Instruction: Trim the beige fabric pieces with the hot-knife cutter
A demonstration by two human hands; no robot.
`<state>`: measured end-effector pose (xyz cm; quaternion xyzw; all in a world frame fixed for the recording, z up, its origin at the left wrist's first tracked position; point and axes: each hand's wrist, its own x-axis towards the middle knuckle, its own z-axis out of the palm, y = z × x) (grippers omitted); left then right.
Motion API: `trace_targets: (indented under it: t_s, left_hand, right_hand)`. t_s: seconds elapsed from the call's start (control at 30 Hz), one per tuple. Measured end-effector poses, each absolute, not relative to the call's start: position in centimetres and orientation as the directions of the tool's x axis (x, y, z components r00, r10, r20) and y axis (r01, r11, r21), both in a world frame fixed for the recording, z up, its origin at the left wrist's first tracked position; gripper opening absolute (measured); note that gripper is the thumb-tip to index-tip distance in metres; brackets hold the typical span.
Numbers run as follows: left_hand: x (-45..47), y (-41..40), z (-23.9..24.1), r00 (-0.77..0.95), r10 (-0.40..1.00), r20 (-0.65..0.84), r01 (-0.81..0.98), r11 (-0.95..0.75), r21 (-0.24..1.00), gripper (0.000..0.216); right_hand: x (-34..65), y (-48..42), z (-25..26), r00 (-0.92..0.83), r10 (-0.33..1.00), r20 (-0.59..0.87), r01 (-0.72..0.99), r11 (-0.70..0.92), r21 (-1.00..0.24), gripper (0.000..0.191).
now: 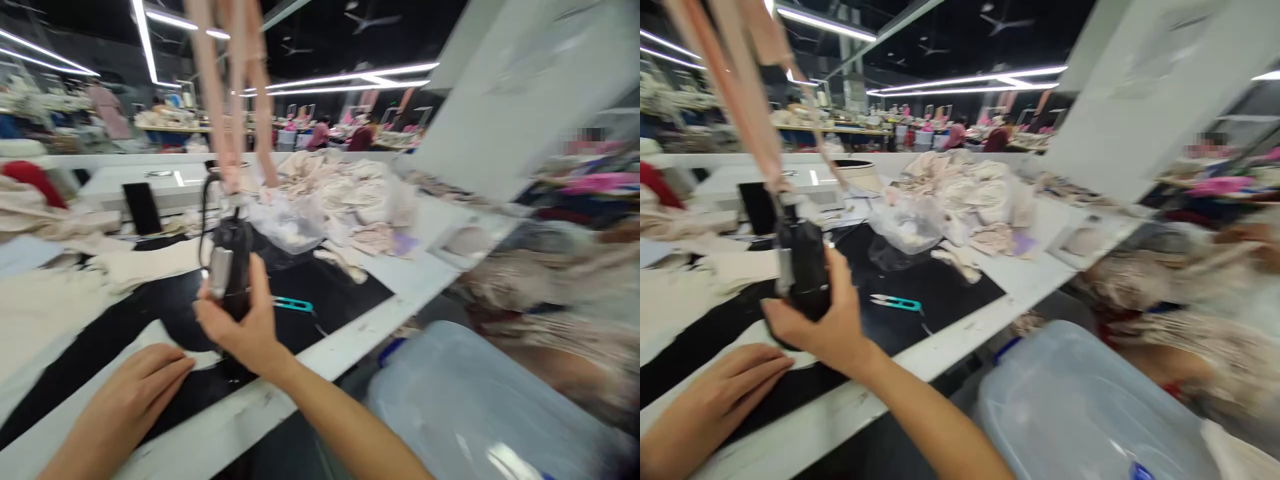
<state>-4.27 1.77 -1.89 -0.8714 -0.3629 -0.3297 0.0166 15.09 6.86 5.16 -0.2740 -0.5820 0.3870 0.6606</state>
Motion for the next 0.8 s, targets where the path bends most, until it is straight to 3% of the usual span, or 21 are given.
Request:
trace_targets:
  t_s: [0.13,0.47,0.8]
  left_hand:
    - [-3.1,1.8,-0.3,0.527,0.662,0.533,0.688,-0.701,0.189,0.034]
    - [-2.2,1.4,-0.2,0.495,0.728,0.475,0.694,-0.660,0.289,0.022]
    - [-2.2,1.3,-0.2,0.513,0.704,0.491,0.675,-0.684,0.276,0.021]
  right_hand:
    - [16.3,6.9,5.7,-0.030,0.839,0.543,-0.349,0.501,-0.792,0.054]
    - [16.9,7.0,5.7,0.011,0.801,0.599,-0.296,0.575,-0.763,0.035]
    - [16.8,7.3,6.3,0.024,0.808,0.589,-0.359,0.557,-0.749,0.035]
